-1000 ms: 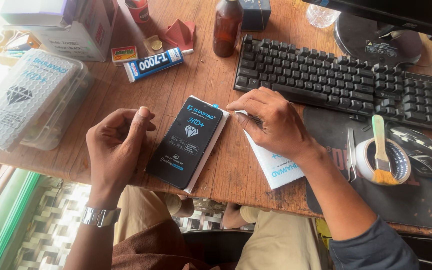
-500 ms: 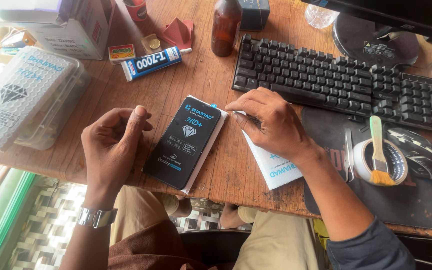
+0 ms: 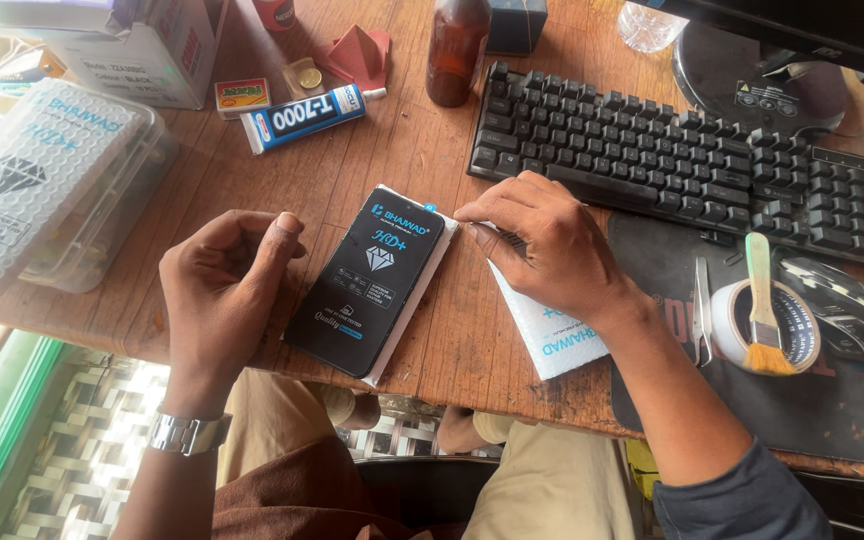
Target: The person cleans a black smartphone with a brown cloth, wiping the front and back surfaces. They then use tweezers to remove small debris from the phone's edges and continue wiping the device.
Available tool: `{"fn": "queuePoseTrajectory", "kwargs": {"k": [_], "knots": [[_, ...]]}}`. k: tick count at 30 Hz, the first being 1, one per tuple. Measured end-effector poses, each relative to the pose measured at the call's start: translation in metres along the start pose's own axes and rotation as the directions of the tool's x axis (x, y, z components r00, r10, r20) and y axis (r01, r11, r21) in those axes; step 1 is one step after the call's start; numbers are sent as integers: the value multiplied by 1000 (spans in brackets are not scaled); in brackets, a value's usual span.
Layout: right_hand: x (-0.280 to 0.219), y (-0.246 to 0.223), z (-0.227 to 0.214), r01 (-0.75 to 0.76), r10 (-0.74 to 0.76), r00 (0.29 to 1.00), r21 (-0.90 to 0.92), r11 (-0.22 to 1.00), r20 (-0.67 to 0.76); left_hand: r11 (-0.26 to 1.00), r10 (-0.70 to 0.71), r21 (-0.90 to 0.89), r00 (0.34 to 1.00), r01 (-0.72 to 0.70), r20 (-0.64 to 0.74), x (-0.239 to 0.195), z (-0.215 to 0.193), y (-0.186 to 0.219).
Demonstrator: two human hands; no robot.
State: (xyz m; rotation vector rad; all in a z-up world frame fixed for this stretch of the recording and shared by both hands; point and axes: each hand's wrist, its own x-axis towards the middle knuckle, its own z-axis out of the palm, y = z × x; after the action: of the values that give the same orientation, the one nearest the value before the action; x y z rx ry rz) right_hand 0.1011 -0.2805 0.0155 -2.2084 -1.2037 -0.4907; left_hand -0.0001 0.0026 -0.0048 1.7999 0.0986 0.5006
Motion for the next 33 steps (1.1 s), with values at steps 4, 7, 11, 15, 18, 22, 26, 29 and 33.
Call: {"fn": "queuePoseTrajectory", "kwargs": {"k": [4,7,11,15,18,22,26,29,33], "knots": [[-1,1,0,-14,14,1000,6,1000,9,1000,1,12,1000,-1,0,0,0,0],[-1,1,1,-3,3,1000,10,1000,0,999,-19,33,1000,20,-10,0,-1,0],[0,1,0,0,0,1000,-3,1000,9,1000,4,18,1000,-4,-7,0,0,0],[0,1,-2,2,-2,1000,-5,1000,1,1000,-3,28,1000,3,-12,1,0,-1],[-1,1,1,8,-8,1000,-8,1000,2,1000,-3,31,1000,3,-10,1,-1,-2],[-1,2,2,14,-14,1000,-8,1000,0,1000,0,-18,1000,0,-15,1,1,-2],[2,-2,-3,40,-40,999,-40,998,1,998,-1,-65,999,-2,-46,1,5,0],[3,-5,-3,41,-42,999,-49,998,-18,1000,8,-24,999,-10,-51,2,3,-2],[1,-3,-6,22,-24,999,-35,999,-34,999,35,-2,998,-35,-45,2,1,-5]]}}
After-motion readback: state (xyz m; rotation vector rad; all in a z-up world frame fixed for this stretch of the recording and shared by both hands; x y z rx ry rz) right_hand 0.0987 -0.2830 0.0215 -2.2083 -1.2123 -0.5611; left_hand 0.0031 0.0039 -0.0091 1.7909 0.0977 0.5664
